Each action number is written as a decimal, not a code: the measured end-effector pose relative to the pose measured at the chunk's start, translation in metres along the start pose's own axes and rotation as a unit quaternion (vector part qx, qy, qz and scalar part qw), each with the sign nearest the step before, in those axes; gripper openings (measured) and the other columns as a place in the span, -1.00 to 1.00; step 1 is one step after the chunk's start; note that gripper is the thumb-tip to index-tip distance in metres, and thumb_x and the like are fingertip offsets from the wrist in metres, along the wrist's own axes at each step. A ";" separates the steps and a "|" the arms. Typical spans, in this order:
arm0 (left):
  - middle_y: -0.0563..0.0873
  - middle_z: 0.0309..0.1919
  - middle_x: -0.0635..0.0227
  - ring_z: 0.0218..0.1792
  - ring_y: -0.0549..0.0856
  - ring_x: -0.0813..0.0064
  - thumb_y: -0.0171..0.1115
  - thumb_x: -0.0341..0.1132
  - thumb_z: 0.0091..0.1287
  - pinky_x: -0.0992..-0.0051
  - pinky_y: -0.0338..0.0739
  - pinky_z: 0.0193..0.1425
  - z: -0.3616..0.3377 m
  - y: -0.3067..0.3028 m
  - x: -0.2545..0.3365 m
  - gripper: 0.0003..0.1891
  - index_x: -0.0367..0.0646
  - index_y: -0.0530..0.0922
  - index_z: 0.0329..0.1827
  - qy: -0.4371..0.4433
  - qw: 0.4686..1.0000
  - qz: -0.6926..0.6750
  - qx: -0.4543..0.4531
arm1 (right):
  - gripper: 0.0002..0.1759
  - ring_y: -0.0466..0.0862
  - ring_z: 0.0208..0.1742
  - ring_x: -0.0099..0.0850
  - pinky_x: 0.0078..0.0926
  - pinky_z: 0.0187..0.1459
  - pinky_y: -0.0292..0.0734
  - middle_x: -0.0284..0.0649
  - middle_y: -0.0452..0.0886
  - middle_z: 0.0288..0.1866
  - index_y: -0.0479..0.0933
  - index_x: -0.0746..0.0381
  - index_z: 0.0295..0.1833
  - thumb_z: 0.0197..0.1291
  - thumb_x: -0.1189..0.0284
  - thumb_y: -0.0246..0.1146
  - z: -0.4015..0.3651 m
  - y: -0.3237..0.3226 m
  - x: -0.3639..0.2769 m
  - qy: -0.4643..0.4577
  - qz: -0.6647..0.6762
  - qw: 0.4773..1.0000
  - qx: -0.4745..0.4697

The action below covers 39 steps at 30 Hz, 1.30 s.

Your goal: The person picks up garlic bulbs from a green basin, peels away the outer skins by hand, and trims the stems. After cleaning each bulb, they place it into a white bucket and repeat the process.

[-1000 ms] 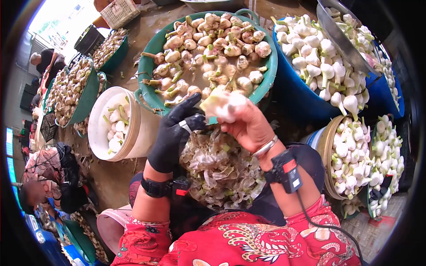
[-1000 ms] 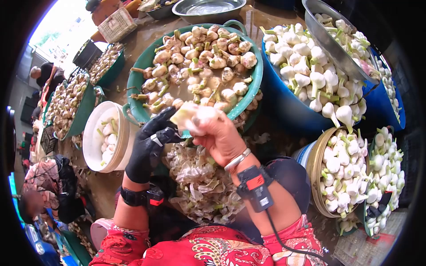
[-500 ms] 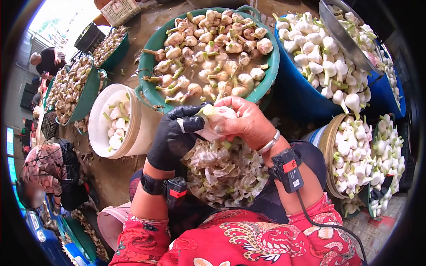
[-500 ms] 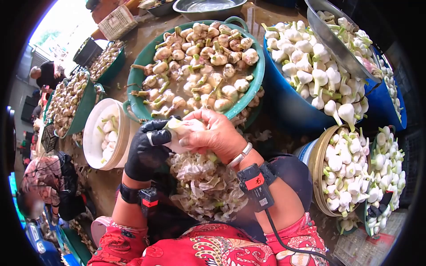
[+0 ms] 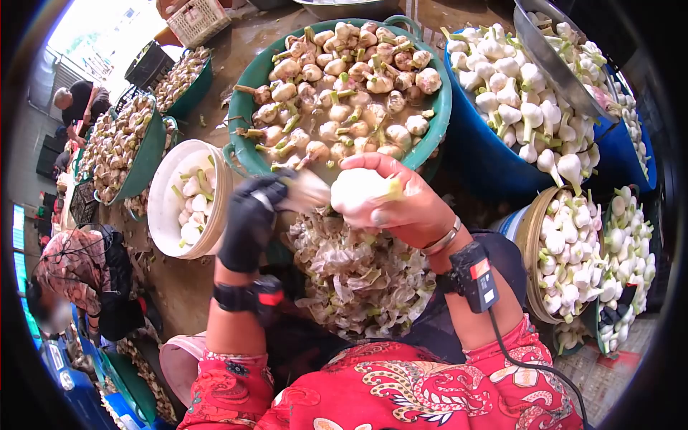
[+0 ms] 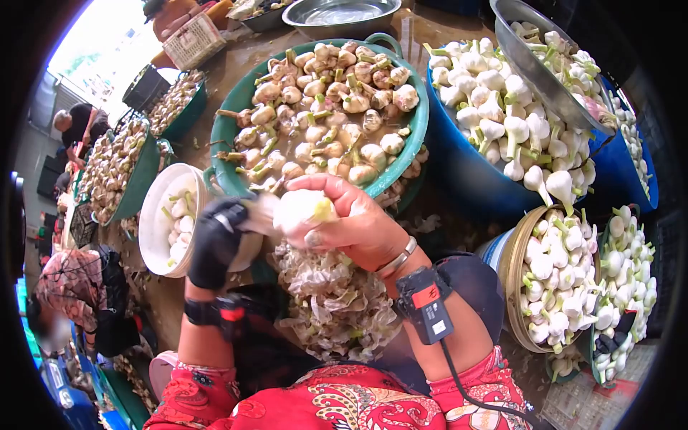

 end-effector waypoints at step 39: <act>0.66 0.00 0.29 -0.08 0.63 0.55 0.32 -0.55 0.05 0.55 0.49 0.09 -0.012 0.061 0.000 -0.40 -0.31 0.45 0.25 -0.092 0.968 -0.218 -0.081 | -0.84 0.57 -0.54 -0.17 -0.29 -0.46 0.47 -0.11 0.53 -0.58 0.45 0.28 -0.51 0.03 0.46 0.22 0.005 -0.018 0.009 -0.198 -0.566 0.737 0.312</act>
Point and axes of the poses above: each hand's wrist, its own z-axis towards the middle knuckle, its own y-axis out of the palm, x = y × z, the point moved 3 cm from there along z, towards the middle knuckle
